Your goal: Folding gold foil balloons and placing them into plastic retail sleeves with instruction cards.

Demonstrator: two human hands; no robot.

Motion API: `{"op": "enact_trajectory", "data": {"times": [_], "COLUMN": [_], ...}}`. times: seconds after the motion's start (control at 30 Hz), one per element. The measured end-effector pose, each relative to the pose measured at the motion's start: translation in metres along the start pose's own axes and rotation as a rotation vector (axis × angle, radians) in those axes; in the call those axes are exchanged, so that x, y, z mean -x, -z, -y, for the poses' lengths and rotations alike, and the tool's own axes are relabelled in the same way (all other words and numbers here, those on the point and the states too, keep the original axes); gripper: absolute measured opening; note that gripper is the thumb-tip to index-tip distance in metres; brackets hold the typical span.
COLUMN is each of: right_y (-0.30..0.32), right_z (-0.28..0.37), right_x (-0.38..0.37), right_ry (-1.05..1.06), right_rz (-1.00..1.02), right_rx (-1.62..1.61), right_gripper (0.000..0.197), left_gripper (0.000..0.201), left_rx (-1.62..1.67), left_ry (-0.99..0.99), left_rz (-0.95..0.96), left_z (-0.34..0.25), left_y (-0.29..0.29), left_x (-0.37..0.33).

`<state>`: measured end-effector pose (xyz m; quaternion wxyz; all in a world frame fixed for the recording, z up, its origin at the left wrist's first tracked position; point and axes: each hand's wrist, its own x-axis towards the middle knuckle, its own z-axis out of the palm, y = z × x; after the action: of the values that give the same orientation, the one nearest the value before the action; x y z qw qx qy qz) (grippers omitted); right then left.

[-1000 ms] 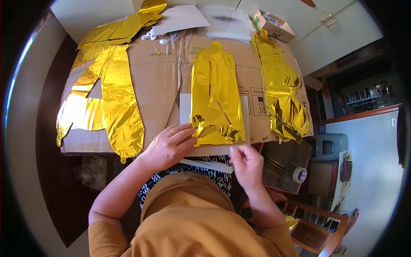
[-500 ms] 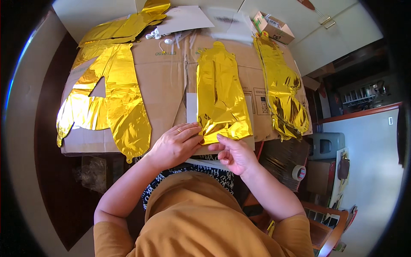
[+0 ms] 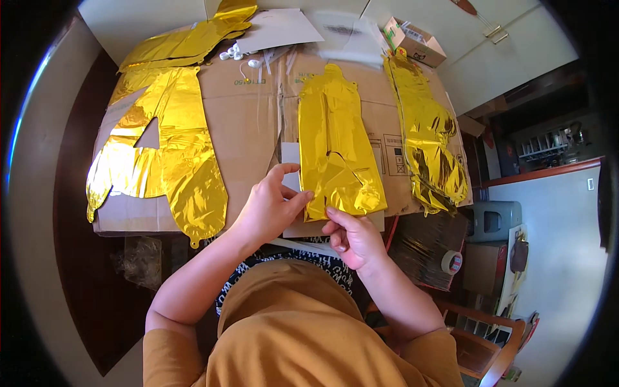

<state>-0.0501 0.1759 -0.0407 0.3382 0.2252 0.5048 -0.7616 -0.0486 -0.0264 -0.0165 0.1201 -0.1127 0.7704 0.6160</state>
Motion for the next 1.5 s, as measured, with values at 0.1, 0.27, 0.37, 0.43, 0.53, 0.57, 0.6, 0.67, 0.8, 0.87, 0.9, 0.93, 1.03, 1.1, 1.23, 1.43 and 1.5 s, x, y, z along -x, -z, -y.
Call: {"op": "enact_trajectory", "data": {"times": [0.1, 0.27, 0.37, 0.43, 0.53, 0.57, 0.6, 0.67, 0.8, 0.87, 0.9, 0.93, 1.03, 1.1, 1.23, 1.43, 1.5], "right_y": [0.0, 0.004, 0.009, 0.012, 0.017, 0.017, 0.015, 0.011, 0.013, 0.015, 0.017, 0.02, 0.02, 0.026, 0.05, 0.06, 0.065], "right_z": [-0.003, -0.004, 0.001, -0.002, -0.007, -0.009, -0.008, -0.007, -0.005, -0.003, -0.001, 0.002, 0.007, 0.008, 0.023, 0.048, 0.046], "right_x": [-0.002, -0.002, 0.001, -0.001, -0.006, -0.007, -0.006, -0.004, -0.006, -0.005, -0.004, -0.001, 0.011, 0.013, 0.013, 0.006, 0.001], "right_ry": [0.004, -0.03, -0.081, -0.072, -0.035, -0.021, -0.015, -0.004, -0.013, 0.001, 0.02, 0.039, 0.256, 0.391, 0.388, 0.138, 0.163], "right_rz": [0.002, 0.052, 0.029, 0.018, 0.009, 0.01, 0.002, -0.013, 0.0, -0.012, -0.019, -0.025, -0.123, -0.172, -0.134, -0.02, 0.006], "right_rx": [-0.005, -0.037, -0.024, -0.024, -0.012, -0.005, -0.004, 0.002, -0.044, -0.043, -0.034, -0.025, 0.058, 0.168, 0.39, 0.28, 0.234], "right_gripper": [0.019, 0.029, 0.032, 0.031, 0.036, 0.039, 0.039, 0.038, 0.037, 0.038, 0.038, 0.039, 0.041, 0.044, 0.042, 0.026, 0.02], "left_gripper": [0.062, 0.068, 0.069, 0.069, 0.07, 0.069, 0.069, 0.069, 0.07, 0.07, 0.07, 0.071, 0.07, 0.069, 0.067, 0.065, 0.066], "left_rx": [0.034, 0.034, 0.036, 0.031, 0.025, 0.023, 0.022, 0.027, 0.056, 0.062, 0.057, 0.053, 0.073, 0.074, 0.107, 0.125, 0.139], "left_ry": [0.039, 0.044, 0.045, 0.041, 0.019, 0.015, 0.012, 0.01, 0.015, 0.024, 0.033, 0.041, 0.07, 0.072, 0.055, 0.01, 0.048], "left_rz": [-0.005, -0.05, -0.062, -0.059, -0.059, -0.057, -0.056, -0.055, -0.05, -0.041, -0.035, -0.029, -0.027, -0.022, -0.015, -0.025, -0.027], "left_z": [0.001, 0.005, 0.006, 0.007, 0.008, 0.008, 0.008, 0.009, 0.01, 0.01, 0.008, 0.006, 0.004, 0.003, 0.006, 0.016, 0.013], "left_y": [-0.005, -0.007, -0.007, -0.007, -0.008, -0.008, -0.008, -0.008, -0.008, -0.006, -0.005, -0.003, 0.001, 0.002, 0.0, -0.006, -0.006], "left_x": [-0.003, -0.003, -0.003, -0.003, -0.003, -0.003, -0.003, -0.003, -0.005, -0.005, -0.004, -0.004, -0.003, -0.003, -0.004, -0.006, -0.006]}}
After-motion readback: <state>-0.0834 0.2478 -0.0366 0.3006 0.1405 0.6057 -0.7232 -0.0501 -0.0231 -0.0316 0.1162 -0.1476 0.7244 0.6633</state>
